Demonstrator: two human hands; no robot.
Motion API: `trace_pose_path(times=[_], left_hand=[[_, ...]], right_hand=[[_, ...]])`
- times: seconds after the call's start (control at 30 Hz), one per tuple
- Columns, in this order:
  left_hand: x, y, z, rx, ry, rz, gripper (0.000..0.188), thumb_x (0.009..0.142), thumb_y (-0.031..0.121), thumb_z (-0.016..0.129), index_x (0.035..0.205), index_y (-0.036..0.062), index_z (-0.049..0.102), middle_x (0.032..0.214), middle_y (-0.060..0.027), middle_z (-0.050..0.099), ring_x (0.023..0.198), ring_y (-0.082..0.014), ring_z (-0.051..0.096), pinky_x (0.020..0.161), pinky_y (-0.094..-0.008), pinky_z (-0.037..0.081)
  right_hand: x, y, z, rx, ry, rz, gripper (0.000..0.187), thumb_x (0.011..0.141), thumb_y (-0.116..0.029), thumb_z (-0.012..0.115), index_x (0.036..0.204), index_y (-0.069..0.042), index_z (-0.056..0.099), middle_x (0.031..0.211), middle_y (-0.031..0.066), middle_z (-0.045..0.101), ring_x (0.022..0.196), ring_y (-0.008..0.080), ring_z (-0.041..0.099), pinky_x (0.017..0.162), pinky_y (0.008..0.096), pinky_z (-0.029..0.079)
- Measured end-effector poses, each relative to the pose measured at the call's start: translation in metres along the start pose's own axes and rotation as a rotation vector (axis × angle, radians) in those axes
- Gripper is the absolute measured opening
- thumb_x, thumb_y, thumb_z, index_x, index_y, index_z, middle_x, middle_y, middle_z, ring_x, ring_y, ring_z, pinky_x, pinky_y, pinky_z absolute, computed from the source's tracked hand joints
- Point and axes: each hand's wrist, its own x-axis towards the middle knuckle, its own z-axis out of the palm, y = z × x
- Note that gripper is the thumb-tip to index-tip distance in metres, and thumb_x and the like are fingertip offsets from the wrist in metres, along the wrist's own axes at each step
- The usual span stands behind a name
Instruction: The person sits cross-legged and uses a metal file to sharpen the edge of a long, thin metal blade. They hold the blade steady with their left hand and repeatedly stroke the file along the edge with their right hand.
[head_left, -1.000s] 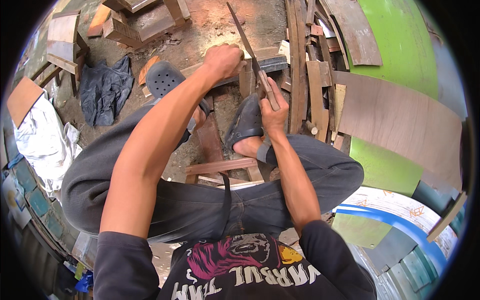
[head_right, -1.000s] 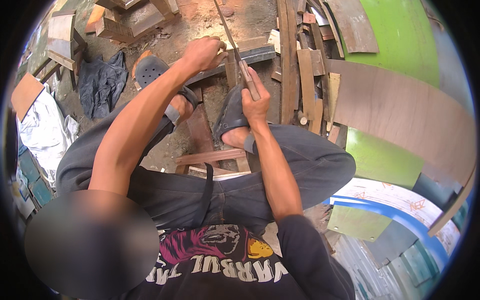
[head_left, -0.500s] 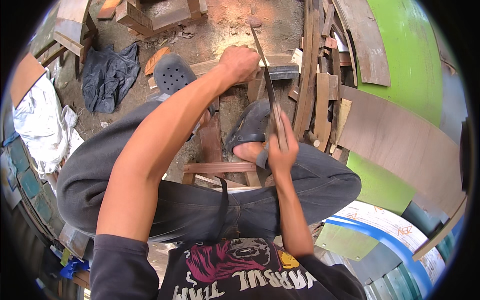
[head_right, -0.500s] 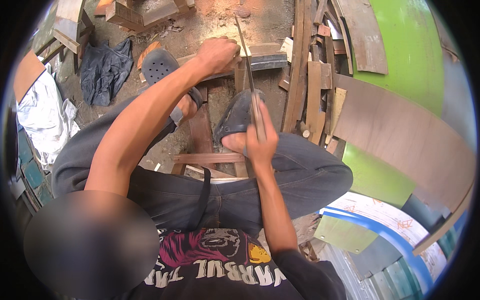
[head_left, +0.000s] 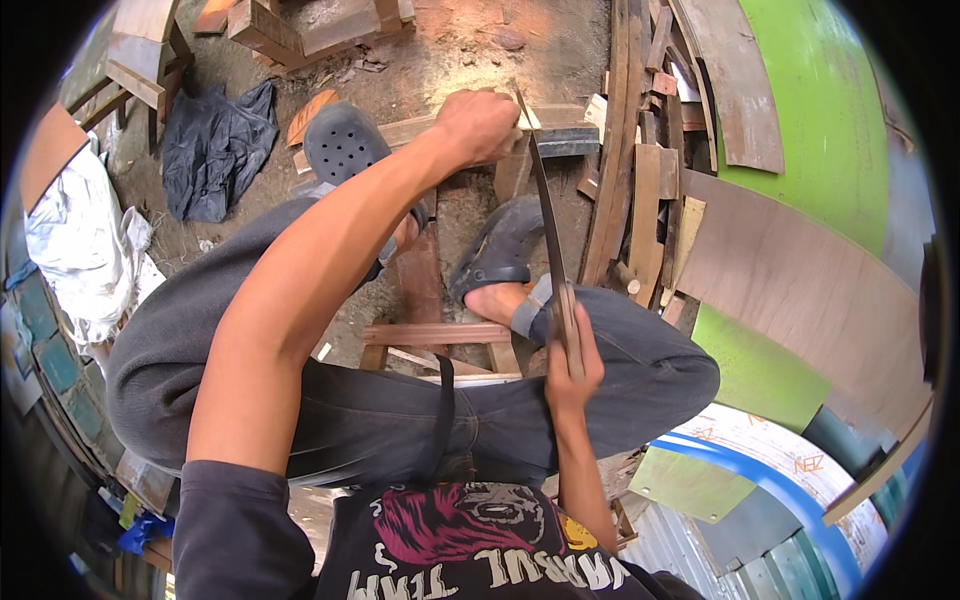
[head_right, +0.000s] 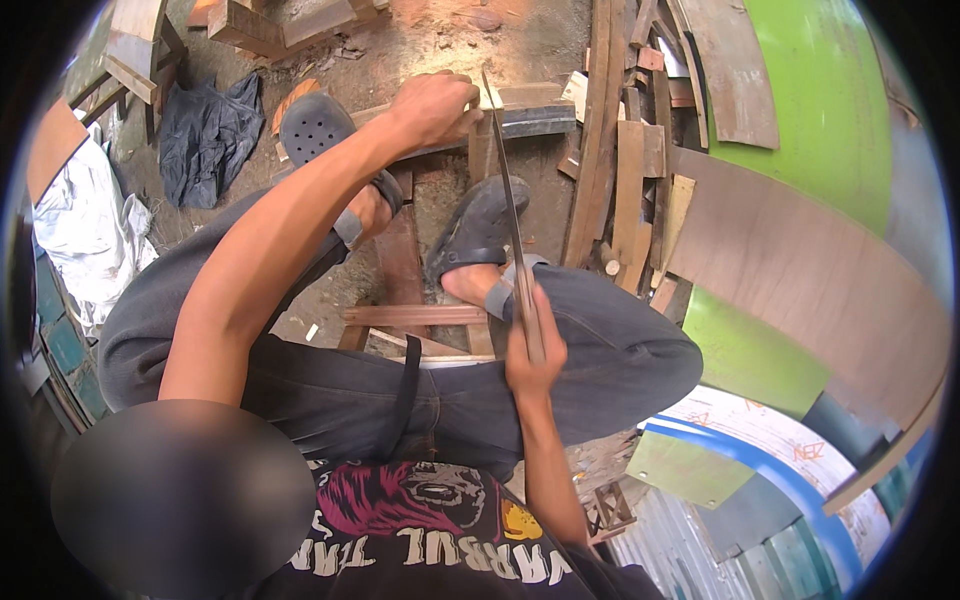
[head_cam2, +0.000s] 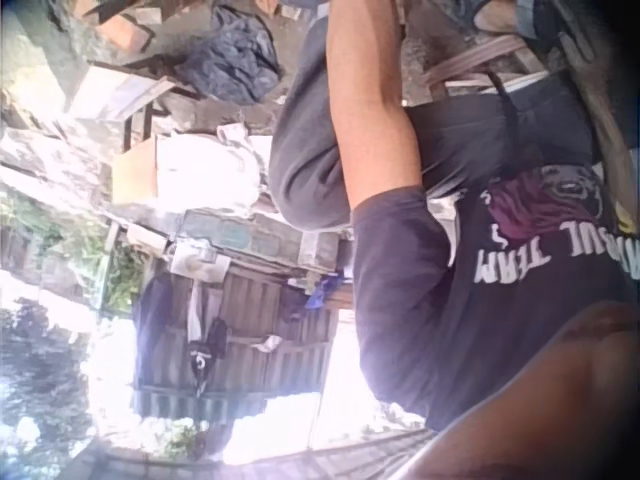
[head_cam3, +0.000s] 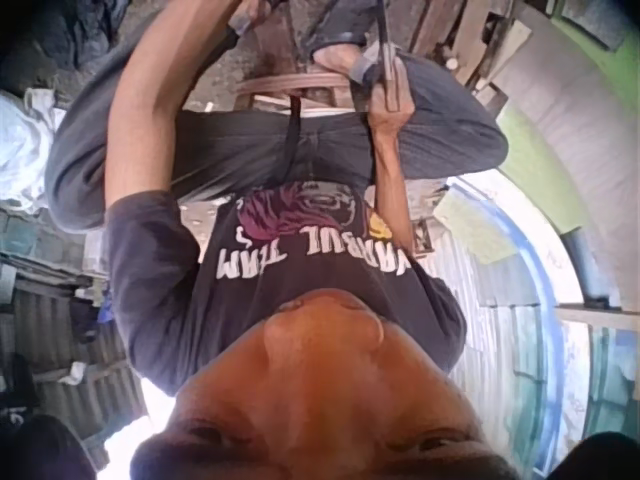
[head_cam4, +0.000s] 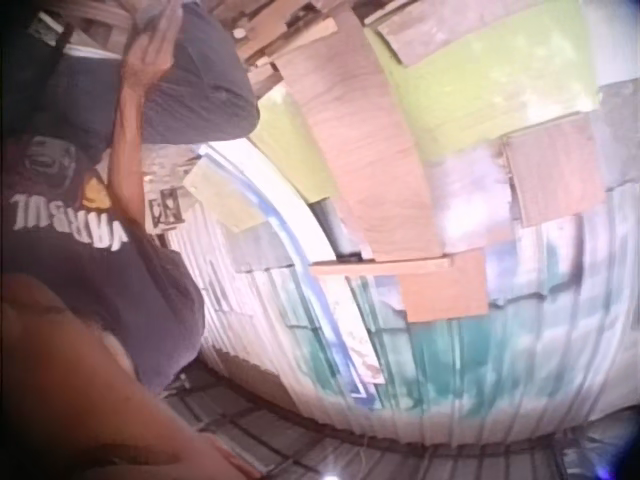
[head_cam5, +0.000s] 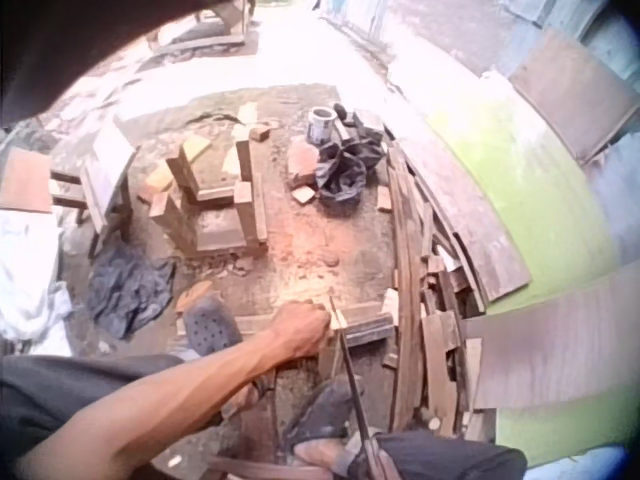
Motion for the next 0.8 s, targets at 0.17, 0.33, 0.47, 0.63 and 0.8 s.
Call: trace_pose_path(times=[0.17, 0.33, 0.47, 0.63, 0.8], left_hand=[[0.01, 0.013, 0.001, 0.07, 0.015, 0.065, 0.025, 0.09, 0.028, 0.069, 0.099, 0.0054, 0.075, 0.099, -0.0155, 0.074, 0.097, -0.0364, 0.071, 0.083, -0.0485, 0.058], [0.009, 0.01, -0.009, 0.112, -0.11, -0.029, 0.027, 0.091, 0.03, 0.069, 0.101, 0.0061, 0.075, 0.1, -0.0157, 0.075, 0.098, -0.0353, 0.072, 0.083, -0.0475, 0.059], [0.0, 0.002, -0.002, 0.064, -0.052, -0.008, 0.027, 0.091, 0.031, 0.069, 0.102, 0.0063, 0.075, 0.101, -0.0158, 0.075, 0.096, -0.0357, 0.072, 0.082, -0.0477, 0.058], [0.002, 0.01, -0.001, 0.052, 0.022, 0.042, 0.028, 0.093, 0.032, 0.069, 0.102, 0.006, 0.075, 0.1, -0.0155, 0.074, 0.096, -0.0357, 0.072, 0.082, -0.0477, 0.058], [-0.001, 0.019, -0.002, 0.128, 0.029, 0.042, 0.032, 0.093, 0.034, 0.069, 0.103, 0.0047, 0.074, 0.1, -0.0151, 0.074, 0.099, -0.0361, 0.07, 0.084, -0.0473, 0.057]], right_hand=[[0.149, 0.007, 0.096, 0.112, 0.157, -0.12, 0.055, 0.086, -0.001, 0.058, 0.141, -0.001, 0.06, 0.134, 0.0196, 0.067, 0.116, 0.0253, 0.068, 0.098, 0.0326, 0.051], [0.087, -0.021, 0.036, 0.074, -0.007, 0.007, 0.058, 0.087, 0.0, 0.057, 0.145, 0.0, 0.056, 0.139, 0.0225, 0.064, 0.127, 0.0294, 0.063, 0.106, 0.0357, 0.047], [-0.011, -0.029, -0.011, 0.018, -0.037, 0.125, 0.056, 0.086, 0.004, 0.055, 0.142, 0.004, 0.056, 0.135, 0.0258, 0.065, 0.129, 0.0307, 0.062, 0.108, 0.0371, 0.046], [0.078, 0.02, 0.047, 0.146, 0.062, 0.028, 0.056, 0.085, 0.003, 0.055, 0.141, -0.001, 0.06, 0.127, 0.0232, 0.07, 0.117, 0.0253, 0.069, 0.098, 0.0334, 0.052], [0.166, 0.008, 0.093, 0.146, 0.087, -0.1, 0.057, 0.085, 0.0, 0.056, 0.142, -0.003, 0.059, 0.127, 0.0211, 0.07, 0.115, 0.0309, 0.07, 0.095, 0.0342, 0.053]])
